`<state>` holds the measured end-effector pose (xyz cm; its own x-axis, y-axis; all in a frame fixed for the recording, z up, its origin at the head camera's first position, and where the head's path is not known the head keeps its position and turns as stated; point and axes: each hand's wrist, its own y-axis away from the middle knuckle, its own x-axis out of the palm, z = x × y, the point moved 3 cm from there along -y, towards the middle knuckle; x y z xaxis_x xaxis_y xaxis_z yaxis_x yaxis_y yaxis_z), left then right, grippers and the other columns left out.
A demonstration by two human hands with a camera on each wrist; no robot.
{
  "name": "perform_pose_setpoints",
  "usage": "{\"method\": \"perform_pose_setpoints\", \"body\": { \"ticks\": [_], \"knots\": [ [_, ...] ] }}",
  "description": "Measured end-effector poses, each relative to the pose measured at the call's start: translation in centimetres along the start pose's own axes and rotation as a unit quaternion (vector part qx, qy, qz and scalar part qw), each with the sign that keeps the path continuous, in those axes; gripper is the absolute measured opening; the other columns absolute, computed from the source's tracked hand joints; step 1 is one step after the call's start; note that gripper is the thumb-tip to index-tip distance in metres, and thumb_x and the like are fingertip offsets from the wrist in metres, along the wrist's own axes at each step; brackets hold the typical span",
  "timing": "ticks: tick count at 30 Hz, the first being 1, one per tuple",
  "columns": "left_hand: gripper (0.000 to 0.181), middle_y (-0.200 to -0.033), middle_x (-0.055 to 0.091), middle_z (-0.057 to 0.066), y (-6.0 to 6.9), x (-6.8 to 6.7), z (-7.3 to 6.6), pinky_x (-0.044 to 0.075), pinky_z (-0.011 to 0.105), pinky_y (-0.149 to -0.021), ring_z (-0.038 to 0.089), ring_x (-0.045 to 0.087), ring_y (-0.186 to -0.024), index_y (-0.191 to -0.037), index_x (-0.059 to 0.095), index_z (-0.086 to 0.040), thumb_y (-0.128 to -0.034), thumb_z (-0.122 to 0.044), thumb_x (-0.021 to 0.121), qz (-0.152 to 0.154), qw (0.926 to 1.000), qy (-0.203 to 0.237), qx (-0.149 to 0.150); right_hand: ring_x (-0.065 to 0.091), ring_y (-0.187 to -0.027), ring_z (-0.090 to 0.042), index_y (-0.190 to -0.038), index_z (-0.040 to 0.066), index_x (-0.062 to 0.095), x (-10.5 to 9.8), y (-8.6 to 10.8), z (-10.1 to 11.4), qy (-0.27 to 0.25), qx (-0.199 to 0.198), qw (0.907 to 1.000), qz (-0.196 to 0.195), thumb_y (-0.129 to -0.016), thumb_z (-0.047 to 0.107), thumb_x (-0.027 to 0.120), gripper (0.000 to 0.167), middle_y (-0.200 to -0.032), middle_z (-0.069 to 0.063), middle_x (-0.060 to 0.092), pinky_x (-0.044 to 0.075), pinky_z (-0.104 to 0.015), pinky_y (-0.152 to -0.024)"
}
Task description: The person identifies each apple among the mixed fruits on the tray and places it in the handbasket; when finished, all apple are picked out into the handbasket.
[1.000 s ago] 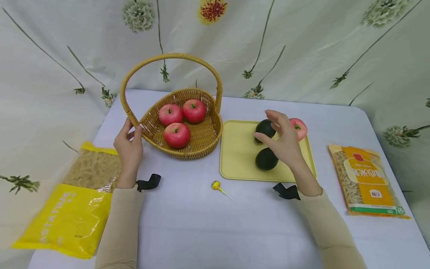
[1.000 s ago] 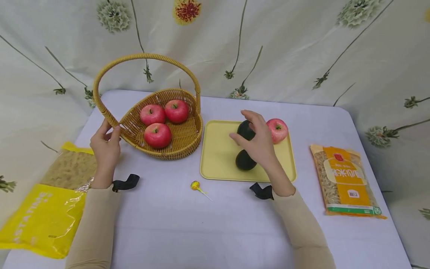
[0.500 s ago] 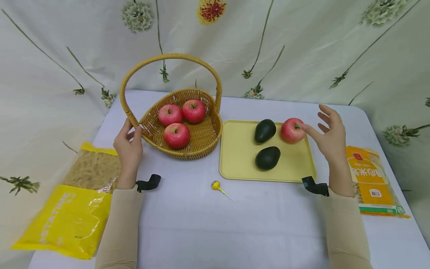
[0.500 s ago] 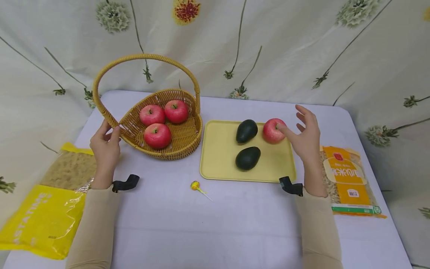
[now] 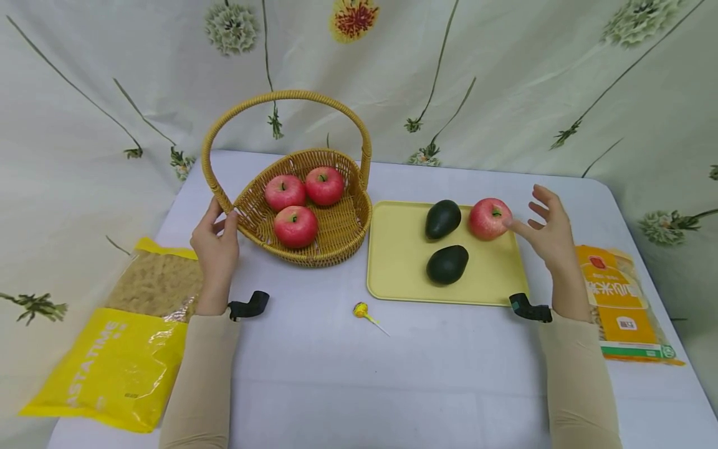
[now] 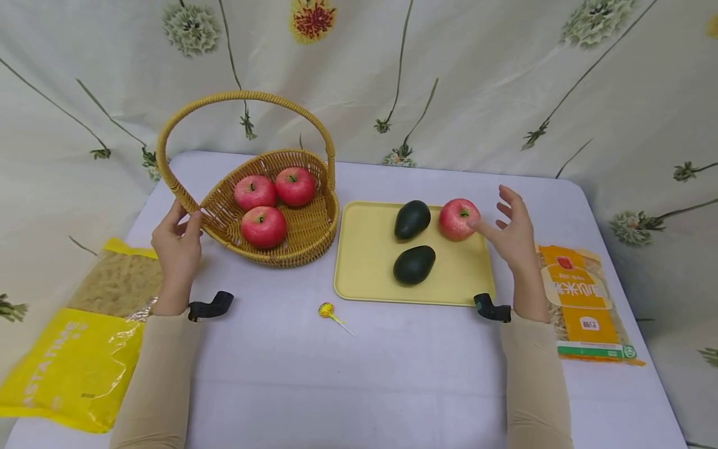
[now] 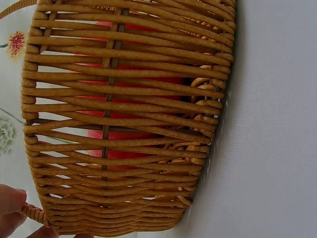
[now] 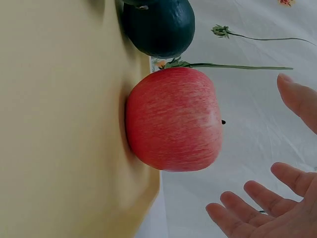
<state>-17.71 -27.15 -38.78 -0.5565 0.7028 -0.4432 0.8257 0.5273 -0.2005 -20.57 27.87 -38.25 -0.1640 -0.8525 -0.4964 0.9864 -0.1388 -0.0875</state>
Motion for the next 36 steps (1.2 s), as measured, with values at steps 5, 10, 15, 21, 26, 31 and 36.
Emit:
{"method": "perform_pose_setpoints", "body": {
  "ticks": [5,10,15,21,26,31,36],
  "knots": [
    [0.045,-0.139,0.058,0.002,0.1,0.0,-0.1,0.054,0.022,-0.086,0.023,0.062,-0.109,-0.146,0.046,-0.026,-0.1010,-0.028,0.051,0.002,1.0000,-0.005,-0.002,0.031,-0.142,-0.039,-0.156,0.013,0.021,0.4,-0.1,-0.2,0.002,0.007,1.0000,0.005,-0.089,0.018,0.071,0.084,-0.160,-0.016,0.025,0.031,-0.056,-0.114],
    [0.045,-0.139,0.058,0.002,0.1,0.0,-0.1,0.055,0.027,-0.090,0.022,0.061,-0.111,-0.146,0.046,-0.026,-0.1013,-0.028,0.051,0.002,1.0000,-0.009,-0.004,0.031,-0.142,-0.039,-0.157,0.014,0.017,0.7,-0.1,-0.4,0.001,0.015,0.9998,0.014,-0.088,0.019,0.073,0.089,-0.160,-0.016,0.023,0.031,-0.056,-0.114],
    [0.045,-0.140,0.058,0.001,0.1,0.0,-0.1,0.055,0.030,-0.091,0.022,0.062,-0.111,-0.146,0.047,-0.026,-0.1012,-0.028,0.052,0.001,1.0000,-0.007,-0.004,0.030,-0.142,-0.042,-0.158,0.015,0.013,1.0,-0.3,-0.9,-0.002,0.018,0.9994,0.031,-0.089,0.018,0.071,0.090,-0.161,-0.019,0.021,0.030,-0.059,-0.113],
    [0.046,-0.142,0.056,-0.001,0.0,0.1,-0.1,0.054,0.030,-0.093,0.021,0.061,-0.112,-0.147,0.045,-0.027,-0.1011,-0.029,0.051,0.007,0.9999,-0.002,-0.012,0.030,-0.141,-0.045,-0.158,0.015,0.008,1.4,-0.5,-1.4,-0.007,0.021,0.9984,0.052,-0.089,0.014,0.070,0.094,-0.160,-0.021,0.019,0.031,-0.060,-0.112],
    [0.046,-0.142,0.057,0.000,0.0,0.1,0.0,0.054,0.027,-0.090,0.021,0.061,-0.112,-0.147,0.045,-0.026,-0.1011,-0.029,0.051,0.007,0.9999,-0.002,-0.011,0.031,-0.140,-0.046,-0.159,0.016,0.006,1.7,-0.5,-1.6,-0.005,0.026,0.9977,0.063,-0.089,0.010,0.069,0.094,-0.160,-0.022,0.019,0.033,-0.059,-0.111],
    [0.046,-0.141,0.057,0.000,0.0,0.1,0.0,0.054,0.026,-0.089,0.022,0.061,-0.112,-0.147,0.045,-0.025,-0.1010,-0.028,0.052,0.004,0.9999,-0.001,-0.010,0.031,-0.140,-0.047,-0.159,0.015,0.006,1.9,-0.5,-1.6,-0.007,0.021,0.9971,0.072,-0.089,0.007,0.069,0.094,-0.160,-0.023,0.018,0.033,-0.060,-0.110],
    [0.046,-0.140,0.058,0.001,0.0,0.0,0.0,0.053,0.022,-0.086,0.023,0.062,-0.110,-0.146,0.046,-0.025,-0.1008,-0.027,0.052,0.001,1.0000,0.001,-0.007,0.032,-0.138,-0.049,-0.158,0.012,0.007,2.0,-0.5,-1.6,-0.004,0.020,0.9967,0.078,-0.089,0.008,0.069,0.093,-0.160,-0.025,0.018,0.033,-0.061,-0.110]
  ]
}}
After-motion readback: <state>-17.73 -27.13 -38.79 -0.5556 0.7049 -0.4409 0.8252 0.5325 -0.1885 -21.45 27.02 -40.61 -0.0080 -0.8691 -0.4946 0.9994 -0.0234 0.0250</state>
